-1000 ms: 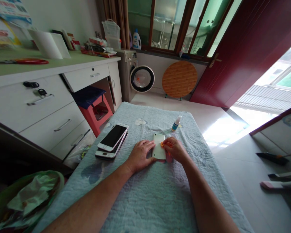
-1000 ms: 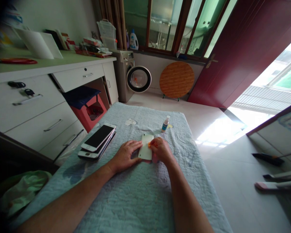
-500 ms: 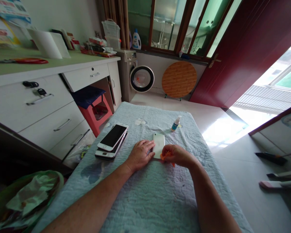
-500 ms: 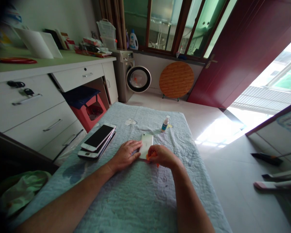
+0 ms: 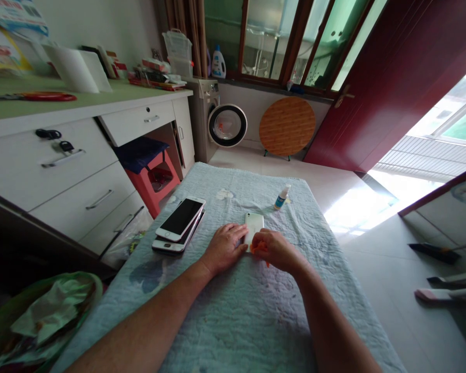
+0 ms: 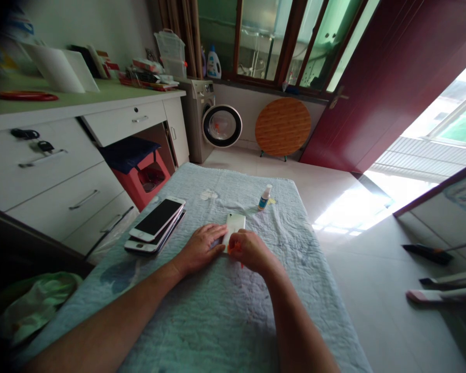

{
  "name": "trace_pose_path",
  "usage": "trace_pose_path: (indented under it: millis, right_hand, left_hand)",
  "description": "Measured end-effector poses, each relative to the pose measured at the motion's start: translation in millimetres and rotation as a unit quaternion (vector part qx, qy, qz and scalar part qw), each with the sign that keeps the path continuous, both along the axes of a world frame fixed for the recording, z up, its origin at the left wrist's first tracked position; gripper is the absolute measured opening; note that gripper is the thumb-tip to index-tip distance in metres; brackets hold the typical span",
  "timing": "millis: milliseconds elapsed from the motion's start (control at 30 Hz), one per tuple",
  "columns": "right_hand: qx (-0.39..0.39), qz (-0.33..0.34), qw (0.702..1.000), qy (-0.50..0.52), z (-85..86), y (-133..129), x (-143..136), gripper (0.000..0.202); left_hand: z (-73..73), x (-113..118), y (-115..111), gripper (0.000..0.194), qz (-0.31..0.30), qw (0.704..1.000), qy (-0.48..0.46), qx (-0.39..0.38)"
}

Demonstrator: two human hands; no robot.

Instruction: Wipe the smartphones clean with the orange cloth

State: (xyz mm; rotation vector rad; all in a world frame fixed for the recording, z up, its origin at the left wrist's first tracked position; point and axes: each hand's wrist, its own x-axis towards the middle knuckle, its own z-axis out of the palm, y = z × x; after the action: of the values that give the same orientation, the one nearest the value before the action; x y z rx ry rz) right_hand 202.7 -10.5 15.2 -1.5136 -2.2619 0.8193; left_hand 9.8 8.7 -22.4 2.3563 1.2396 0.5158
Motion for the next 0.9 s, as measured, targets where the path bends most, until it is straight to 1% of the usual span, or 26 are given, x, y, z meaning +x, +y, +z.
trace_pose_path:
  millis: [133,233,400,633,833,900]
  right_hand:
    - [0.044,0.015,0.999,0.004,-7.3,-2,-11,0.010]
    - [0.059,0.019,0.998,0.010,-10.3,-3,-14,0.010]
    - [0.057,0.021,0.998,0.022,-9.1,-3,-14,0.009]
    - [0.051,0.042,0.997,0.030,-6.6,-5,-17,0.011]
    - [0.056,0.064,0.995,0.042,-5.8,-5,-18,0.019]
    - [0.056,0.063,0.996,0.043,-6.0,-5,-18,0.019]
  left_hand:
    - [-1.8,0,0,0.042,-0.001,1.000,-0.009,0.003]
    - [-3.0,1,0,0.040,0.003,1.000,-0.013,0.008]
    - [-2.2,1,0,0.038,0.002,1.000,-0.016,0.011]
    - [-4.1,1,1,0.038,0.002,1.000,-0.026,0.012]
    - [-4.4,1,1,0.038,0.005,1.000,-0.026,0.012]
    - [-4.3,1,1,0.038,0.005,1.000,-0.028,0.014]
